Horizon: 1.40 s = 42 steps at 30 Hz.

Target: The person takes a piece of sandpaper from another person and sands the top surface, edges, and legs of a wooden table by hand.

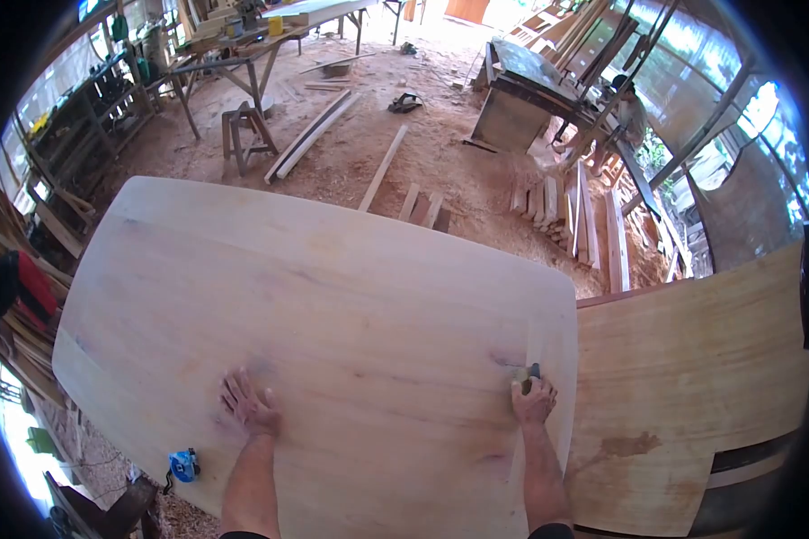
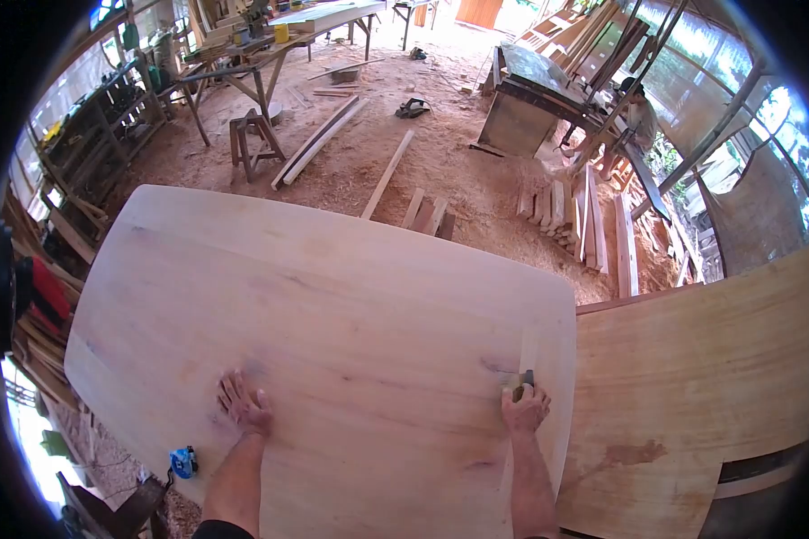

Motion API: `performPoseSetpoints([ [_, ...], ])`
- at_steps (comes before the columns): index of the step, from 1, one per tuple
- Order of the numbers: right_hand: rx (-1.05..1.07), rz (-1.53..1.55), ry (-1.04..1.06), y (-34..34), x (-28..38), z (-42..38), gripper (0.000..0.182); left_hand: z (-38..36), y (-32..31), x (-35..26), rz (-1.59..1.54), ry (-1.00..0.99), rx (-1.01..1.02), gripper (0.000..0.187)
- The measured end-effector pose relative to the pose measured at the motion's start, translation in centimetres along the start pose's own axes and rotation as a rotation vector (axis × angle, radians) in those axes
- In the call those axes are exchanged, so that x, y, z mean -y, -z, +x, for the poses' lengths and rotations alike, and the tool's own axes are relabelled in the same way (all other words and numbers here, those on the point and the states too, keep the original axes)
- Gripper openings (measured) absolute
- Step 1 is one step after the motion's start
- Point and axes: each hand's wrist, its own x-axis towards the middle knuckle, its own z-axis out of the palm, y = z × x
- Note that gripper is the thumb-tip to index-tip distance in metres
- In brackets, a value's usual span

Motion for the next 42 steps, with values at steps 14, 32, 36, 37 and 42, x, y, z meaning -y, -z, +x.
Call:
performPoseSetpoints([
  [14, -0.067, 0.119, 0.04, -3.4, -5.1, 2.5, 0.034, 0.0, 0.2, -0.1, -0.005, 0.007, 0.023, 0.079],
  [32, -0.227, 0.099, 0.304, -3.8, -1.3, -0.6, 0.048, 0.2, -2.3, 1.1, 0.101, -0.086, -0.095, 0.072],
  [36, -0.206, 0.119, 0.164, -3.9, 0.0, -0.3, 0.052, 0.1, -1.9, 0.9, 0.089, -0.089, -0.083, 0.071],
  [37, -0.183, 0.101, 0.145, -3.8, 0.3, -0.1, 0.052, 0.1, -1.9, 0.9, 0.092, -0.087, -0.08, 0.071],
  [42, -0.114, 0.033, 0.116, -4.3, 0.2, 0.5, 0.054, 0.4, -2.2, 1.2, 0.086, -0.086, -0.063, 0.07],
])
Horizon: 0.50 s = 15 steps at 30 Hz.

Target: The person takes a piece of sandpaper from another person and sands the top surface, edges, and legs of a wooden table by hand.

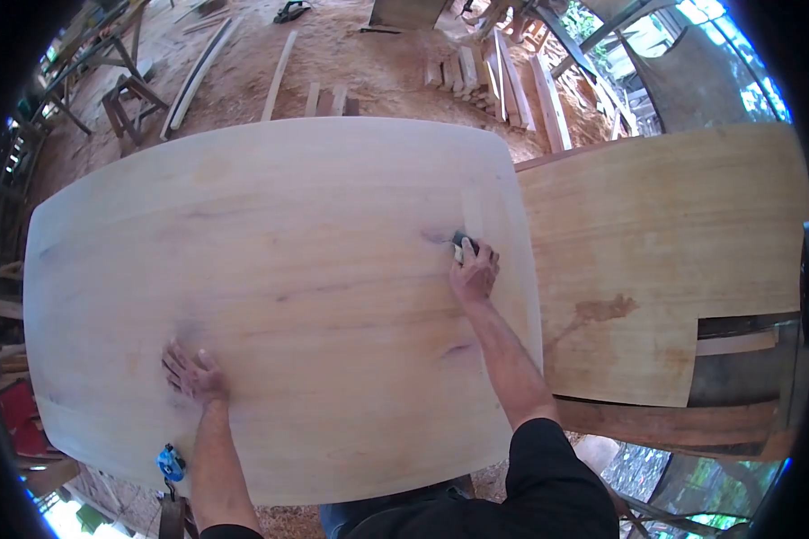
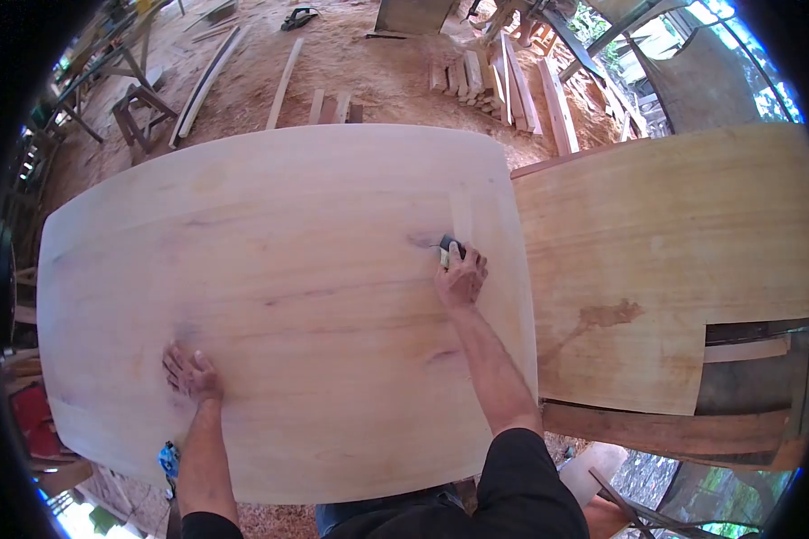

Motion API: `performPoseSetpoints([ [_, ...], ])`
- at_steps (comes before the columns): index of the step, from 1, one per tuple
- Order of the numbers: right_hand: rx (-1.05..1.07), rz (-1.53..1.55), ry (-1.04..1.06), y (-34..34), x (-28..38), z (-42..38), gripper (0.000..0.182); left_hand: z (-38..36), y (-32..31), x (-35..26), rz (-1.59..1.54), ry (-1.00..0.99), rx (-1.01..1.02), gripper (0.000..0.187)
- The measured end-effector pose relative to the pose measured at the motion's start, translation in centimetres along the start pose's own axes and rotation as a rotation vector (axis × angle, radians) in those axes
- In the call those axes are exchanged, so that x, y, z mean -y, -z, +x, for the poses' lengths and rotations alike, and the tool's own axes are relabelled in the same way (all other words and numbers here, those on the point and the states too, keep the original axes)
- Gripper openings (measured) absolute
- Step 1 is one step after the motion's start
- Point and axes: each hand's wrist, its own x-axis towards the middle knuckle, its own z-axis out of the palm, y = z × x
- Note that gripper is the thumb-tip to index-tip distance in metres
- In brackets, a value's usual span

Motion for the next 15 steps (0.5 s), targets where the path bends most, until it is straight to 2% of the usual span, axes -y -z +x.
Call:
performPoseSetpoints([
  [3, -0.066, -0.009, 0.097, -1.3, -1.0, -0.6, 0.051, -0.1, -0.3, 0.1, 0.033, 0.004, -0.006, 0.07],
  [6, -0.052, 0.107, 0.092, -2.0, -1.7, -1.4, 0.045, -0.1, -0.5, 0.3, 0.02, -0.025, -0.024, 0.07],
  [9, -0.02, -0.043, 0.058, -1.6, -0.7, -2.1, 0.048, 0.0, -0.1, 0.1, 0.018, -0.022, -0.02, 0.069],
  [12, 0.104, -0.065, -0.091, 0.2, 1.5, -1.8, 0.052, -0.1, -0.5, 0.2, 0.052, -0.022, -0.036, 0.069],
  [15, 0.06, -0.12, -0.088, -1.7, 1.4, -2.5, 0.052, -0.1, 0.3, -0.2, 0.0, -0.013, -0.013, 0.069],
])
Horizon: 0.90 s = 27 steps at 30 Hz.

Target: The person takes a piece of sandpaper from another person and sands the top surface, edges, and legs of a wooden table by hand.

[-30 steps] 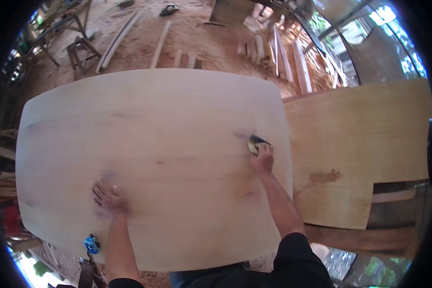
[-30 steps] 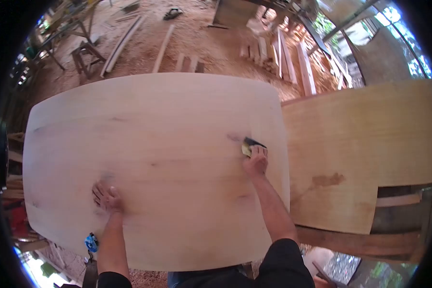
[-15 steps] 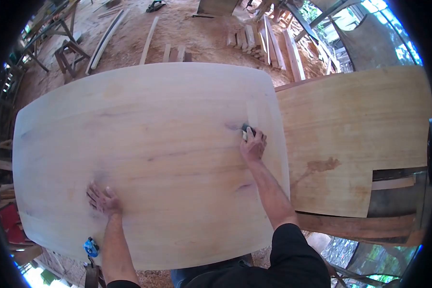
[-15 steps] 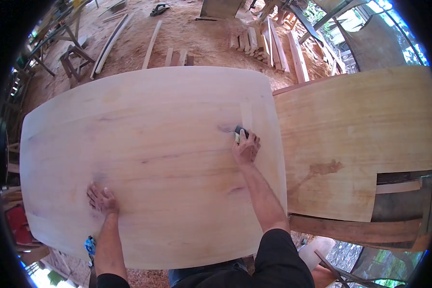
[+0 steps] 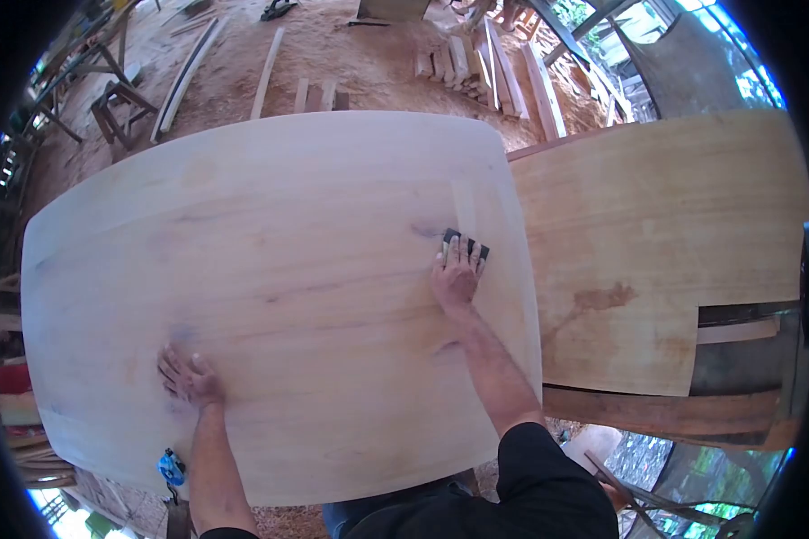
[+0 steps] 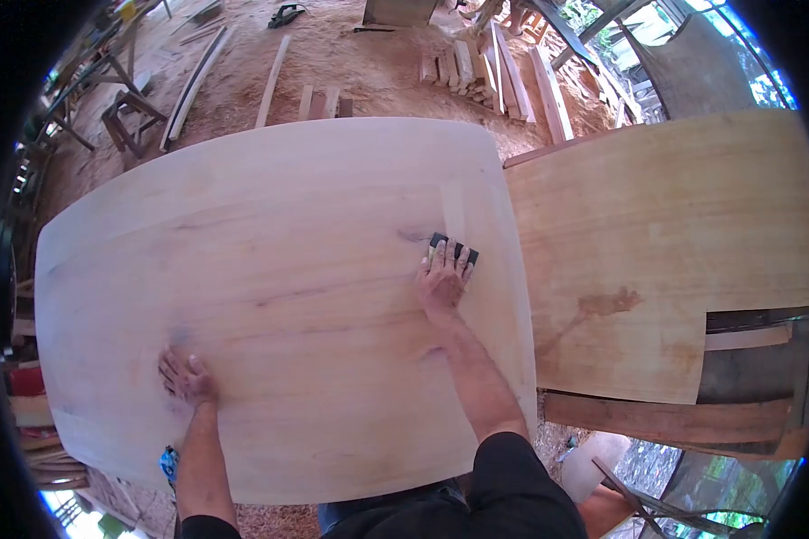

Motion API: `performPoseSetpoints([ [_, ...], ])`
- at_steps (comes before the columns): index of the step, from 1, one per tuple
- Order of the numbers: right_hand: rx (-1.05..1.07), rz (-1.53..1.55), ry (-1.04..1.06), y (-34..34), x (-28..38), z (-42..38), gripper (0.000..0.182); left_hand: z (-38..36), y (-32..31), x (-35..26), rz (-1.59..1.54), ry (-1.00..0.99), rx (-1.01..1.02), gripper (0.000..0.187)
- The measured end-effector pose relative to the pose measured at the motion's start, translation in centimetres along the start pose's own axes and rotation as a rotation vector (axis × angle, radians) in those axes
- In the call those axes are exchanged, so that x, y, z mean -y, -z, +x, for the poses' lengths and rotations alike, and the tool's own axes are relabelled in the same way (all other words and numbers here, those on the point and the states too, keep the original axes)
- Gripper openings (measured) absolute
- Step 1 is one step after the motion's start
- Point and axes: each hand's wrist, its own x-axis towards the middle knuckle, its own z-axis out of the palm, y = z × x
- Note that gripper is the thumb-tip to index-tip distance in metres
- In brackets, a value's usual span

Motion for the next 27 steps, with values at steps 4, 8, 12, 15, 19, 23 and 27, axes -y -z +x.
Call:
performPoseSetpoints([
  [4, 0.003, 0.04, 0.071, -2.5, -5.7, 1.3, 0.054, 0.0, -0.9, 0.4, -0.005, -0.029, -0.048, 0.07],
  [8, 0.013, -0.002, 0.062, -3.6, -14.4, 6.7, 0.059, 0.0, -0.7, 0.7, 0.032, -0.018, -0.005, 0.071],
  [12, 0.096, -0.153, -0.122, -4.2, -12.3, 10.1, 0.061, 0.0, -1.2, 0.7, 0.037, -0.016, -0.006, 0.073],
  [15, 0.186, -0.403, 0.078, -5.8, -8.1, 9.4, 0.064, -0.2, -0.5, 0.2, 0.019, -0.008, -0.018, 0.073],
  [19, 0.216, 0.03, 0.274, 0.7, 12.3, 2.0, 0.067, -0.2, 0.0, 0.1, 0.006, 0.007, 0.032, 0.073],
  [23, 0.14, 0.824, 0.725, -4.3, 31.3, -4.4, 0.065, 0.0, 0.7, -0.5, -0.018, 0.006, 0.016, 0.073],
  [27, 0.382, 0.447, 0.952, -1.0, 42.2, -5.3, 0.06, 0.0, 1.5, -0.7, -0.034, -0.009, 0.042, 0.071],
])
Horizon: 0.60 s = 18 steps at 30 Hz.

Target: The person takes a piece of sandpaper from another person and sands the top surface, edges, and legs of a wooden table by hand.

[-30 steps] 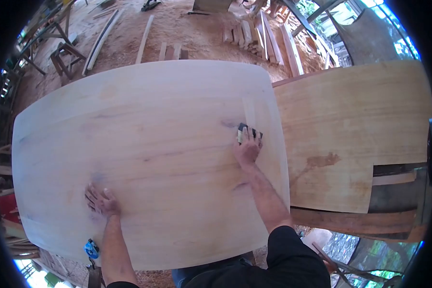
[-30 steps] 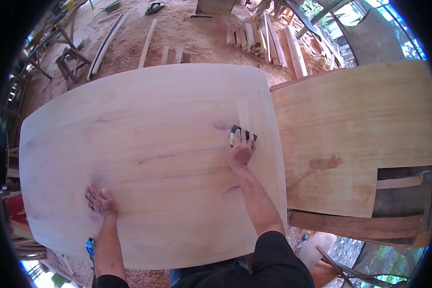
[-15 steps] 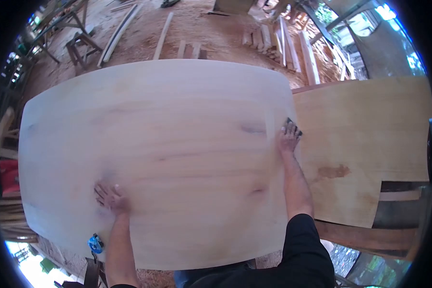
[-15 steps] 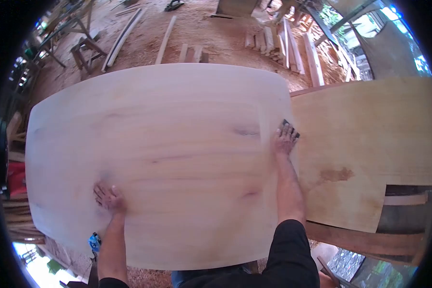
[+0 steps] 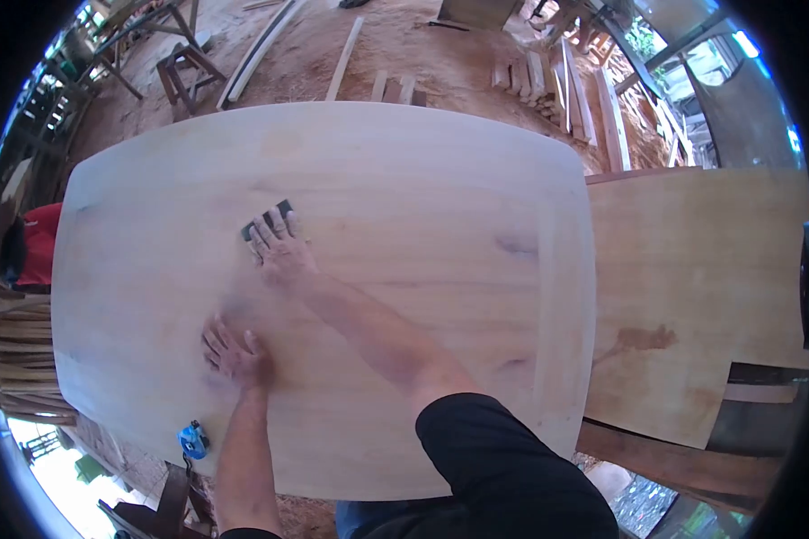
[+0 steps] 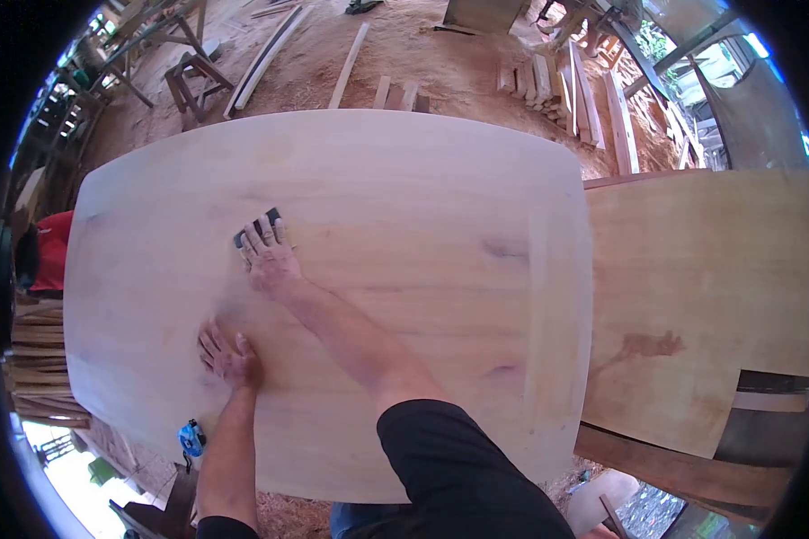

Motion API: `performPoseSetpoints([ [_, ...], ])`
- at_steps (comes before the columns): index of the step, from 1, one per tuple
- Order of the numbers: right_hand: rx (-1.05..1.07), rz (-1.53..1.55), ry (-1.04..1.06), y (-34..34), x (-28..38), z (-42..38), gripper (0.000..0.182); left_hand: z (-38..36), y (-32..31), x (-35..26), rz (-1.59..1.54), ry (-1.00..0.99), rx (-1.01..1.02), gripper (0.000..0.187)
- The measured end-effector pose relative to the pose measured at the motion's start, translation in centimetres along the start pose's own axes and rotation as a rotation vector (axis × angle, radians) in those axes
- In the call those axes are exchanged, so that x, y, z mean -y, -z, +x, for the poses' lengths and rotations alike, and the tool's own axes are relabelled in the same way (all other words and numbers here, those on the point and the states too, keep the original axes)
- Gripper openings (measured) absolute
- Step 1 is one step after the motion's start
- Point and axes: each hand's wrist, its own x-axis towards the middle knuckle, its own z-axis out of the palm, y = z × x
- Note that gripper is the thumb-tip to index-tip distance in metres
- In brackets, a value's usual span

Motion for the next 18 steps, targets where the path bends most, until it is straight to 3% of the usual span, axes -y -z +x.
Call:
performPoseSetpoints([
  [2, 0.046, 0.048, 0.079, 1.5, -1.4, -1.8, 0.059, -0.2, -0.8, 1.1, 0.032, -0.007, 0.008, 0.07],
  [3, 0.017, -0.022, 0.017, 1.4, -4.2, -3.3, 0.058, -0.1, -1.5, 1.1, 0.035, -0.012, 0.008, 0.07],
  [5, -0.071, -0.136, -0.126, 2.1, -12.2, -9.1, 0.058, -0.1, -1.2, 0.8, 0.014, -0.012, -0.006, 0.07],
  [8, -0.158, -0.352, -0.399, 9.7, -24.8, -20.6, 0.061, -0.1, -0.6, 0.2, 0.013, 0.011, 0.002, 0.071],
  [11, -0.017, -0.693, -0.71, 18.2, -34.3, -30.8, 0.065, 0.0, -1.4, 0.6, 0.015, -0.021, -0.04, 0.071],
  [13, -0.181, -0.48, -0.842, 15.5, -44.6, -36.1, 0.08, -0.1, -2.1, 1.4, 0.024, -0.023, -0.045, 0.071],
  [16, -0.249, -0.491, -1.299, 14.8, -38.6, -29.3, 0.07, -0.1, -2.0, 1.2, 0.028, 0.018, -0.013, 0.072],
  [18, -0.237, -0.521, -0.815, 12.4, -31.7, -24.0, 0.061, -0.2, -1.4, 0.8, 0.005, 0.015, -0.013, 0.072],
])
